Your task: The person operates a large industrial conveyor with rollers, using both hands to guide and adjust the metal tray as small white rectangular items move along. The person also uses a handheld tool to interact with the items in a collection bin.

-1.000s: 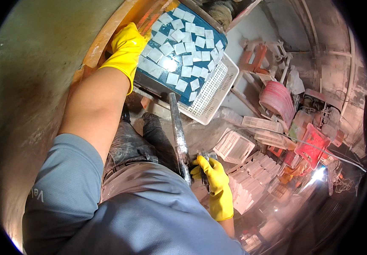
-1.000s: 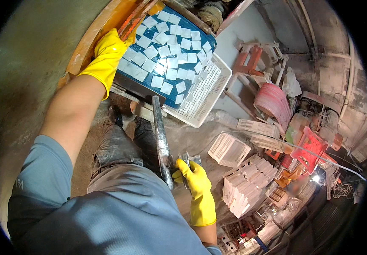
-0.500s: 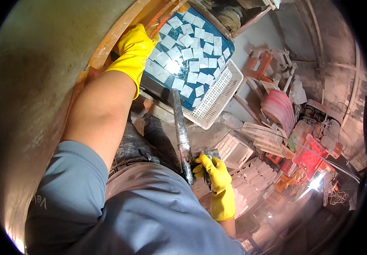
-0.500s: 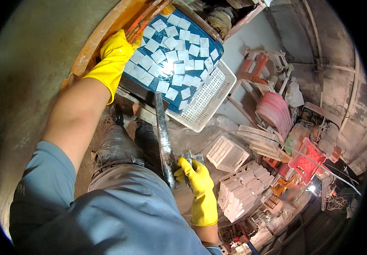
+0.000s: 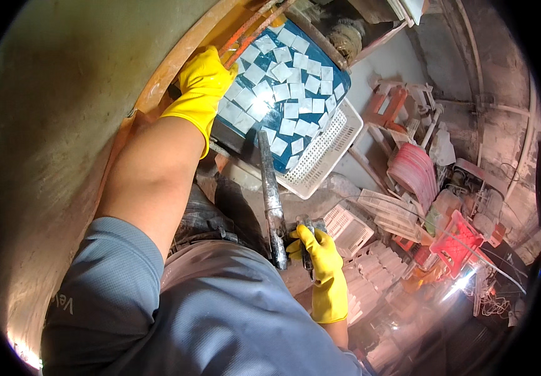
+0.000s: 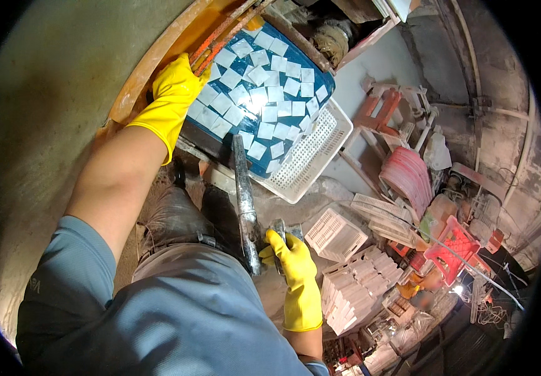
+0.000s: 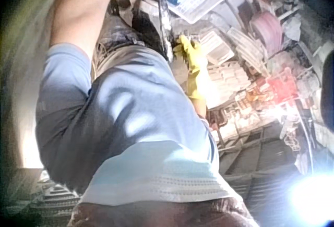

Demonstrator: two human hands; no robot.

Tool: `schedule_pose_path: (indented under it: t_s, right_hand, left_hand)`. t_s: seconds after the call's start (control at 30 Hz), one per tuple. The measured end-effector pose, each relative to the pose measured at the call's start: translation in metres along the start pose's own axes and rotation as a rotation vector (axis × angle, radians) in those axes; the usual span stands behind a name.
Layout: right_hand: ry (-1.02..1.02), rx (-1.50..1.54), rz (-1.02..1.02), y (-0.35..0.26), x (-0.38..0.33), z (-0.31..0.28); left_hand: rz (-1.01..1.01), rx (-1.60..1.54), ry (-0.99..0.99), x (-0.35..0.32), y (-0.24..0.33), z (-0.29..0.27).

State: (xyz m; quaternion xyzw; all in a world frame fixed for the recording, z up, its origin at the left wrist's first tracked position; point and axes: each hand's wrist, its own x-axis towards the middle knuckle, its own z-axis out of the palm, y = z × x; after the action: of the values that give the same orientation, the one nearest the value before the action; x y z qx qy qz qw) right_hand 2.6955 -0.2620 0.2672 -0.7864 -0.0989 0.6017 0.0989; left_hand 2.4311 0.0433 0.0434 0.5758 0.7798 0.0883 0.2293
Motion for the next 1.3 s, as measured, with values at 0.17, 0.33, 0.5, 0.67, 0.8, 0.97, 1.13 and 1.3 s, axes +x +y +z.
schedule_pose_path:
  t_s: [0.17, 0.33, 0.5, 0.67, 0.8, 0.97, 1.13, 1.3]
  right_hand:
    - [0.003, -0.026, 0.000, -0.003, 0.000, -0.001]
    - [-0.007, -0.020, 0.005, -0.002, -0.002, 0.000]
    - [0.012, -0.064, 0.002, -0.003, -0.008, 0.007]
    - [-0.004, -0.050, 0.010, 0.006, -0.011, 0.009]
    - [-0.014, -0.037, 0.004, 0.016, -0.013, 0.011]
    - [-0.009, -0.025, 0.017, 0.019, -0.021, 0.018]
    - [-0.002, -0.019, 0.009, 0.030, -0.026, 0.025]
    - [0.017, 0.003, 0.021, 0.040, -0.034, 0.031]
  left_hand:
    - [0.023, -0.009, -0.038, 0.002, -0.002, -0.002]
    - [0.000, -0.037, -0.131, 0.004, 0.000, -0.009]
    - [-0.001, -0.021, -0.145, 0.005, -0.001, -0.012]
    - [0.012, -0.018, -0.072, 0.004, 0.000, -0.008]
    - [-0.023, -0.005, -0.147, 0.002, 0.002, -0.018]
    - [-0.017, 0.007, -0.164, 0.004, 0.004, -0.020]
    - [0.008, -0.013, -0.068, 0.004, 0.000, -0.013]
    - [-0.008, -0.033, -0.107, 0.005, 0.000, -0.016]
